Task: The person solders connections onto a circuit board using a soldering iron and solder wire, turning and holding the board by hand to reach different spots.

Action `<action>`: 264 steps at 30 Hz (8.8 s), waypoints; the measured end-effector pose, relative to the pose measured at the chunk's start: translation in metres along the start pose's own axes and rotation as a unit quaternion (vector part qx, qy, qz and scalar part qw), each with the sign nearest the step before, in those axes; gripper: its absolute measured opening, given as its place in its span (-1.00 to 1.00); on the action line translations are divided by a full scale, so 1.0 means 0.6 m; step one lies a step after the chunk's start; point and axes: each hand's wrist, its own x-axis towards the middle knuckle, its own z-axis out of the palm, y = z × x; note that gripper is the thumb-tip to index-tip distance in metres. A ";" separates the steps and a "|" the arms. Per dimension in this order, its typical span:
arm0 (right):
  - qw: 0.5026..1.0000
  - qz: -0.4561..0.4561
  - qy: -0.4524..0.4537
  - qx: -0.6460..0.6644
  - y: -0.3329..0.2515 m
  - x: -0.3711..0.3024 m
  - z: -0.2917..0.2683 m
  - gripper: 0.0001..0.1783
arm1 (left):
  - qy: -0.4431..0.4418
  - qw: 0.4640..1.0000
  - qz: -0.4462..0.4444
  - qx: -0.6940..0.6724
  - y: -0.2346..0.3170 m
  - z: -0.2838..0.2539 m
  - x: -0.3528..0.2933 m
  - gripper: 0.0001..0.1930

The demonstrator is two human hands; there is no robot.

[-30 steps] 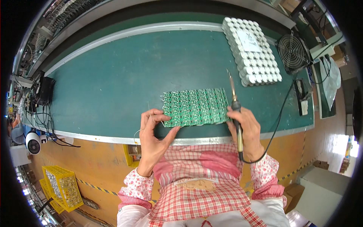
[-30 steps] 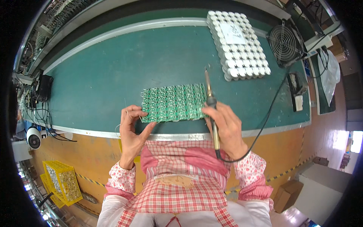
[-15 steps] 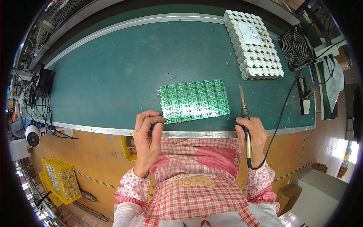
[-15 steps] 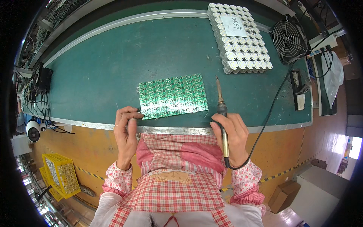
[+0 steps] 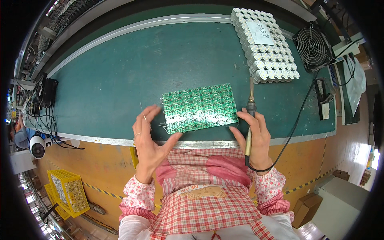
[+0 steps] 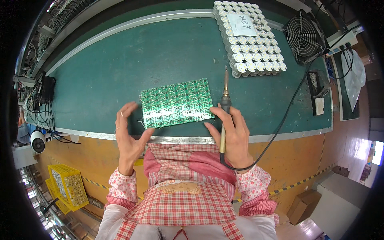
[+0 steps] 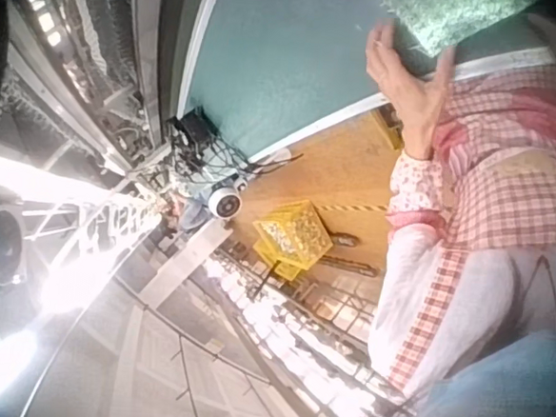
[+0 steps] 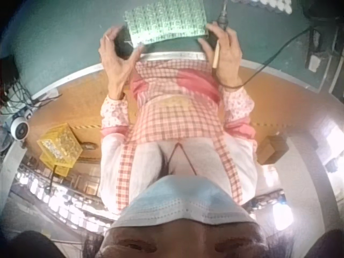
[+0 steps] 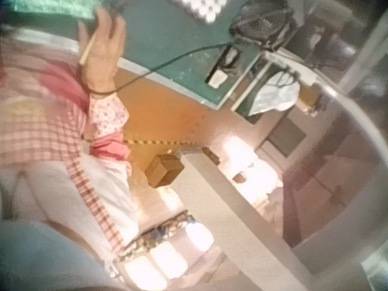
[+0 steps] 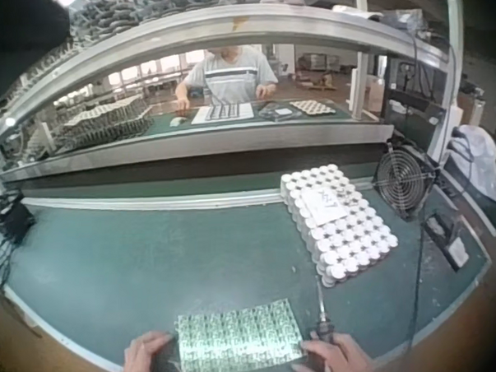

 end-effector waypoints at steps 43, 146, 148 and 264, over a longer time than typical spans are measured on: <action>0.991 -0.016 0.024 0.132 -0.004 0.014 0.010 -0.42 | -0.087 0.995 0.025 0.036 -0.014 -0.010 0.035 0.01; 0.994 -0.022 -0.065 0.080 0.010 0.040 0.007 -0.22 | -0.105 0.991 0.045 0.072 -0.020 0.014 0.029 0.20; 0.994 -0.027 -0.064 0.086 0.010 0.040 0.007 -0.22 | -0.101 0.992 0.040 0.072 -0.020 0.016 0.029 0.18; 0.987 -0.093 0.021 0.127 -0.012 0.023 0.007 -0.18 | -0.032 0.984 -0.020 -0.176 -0.049 0.010 0.015 0.15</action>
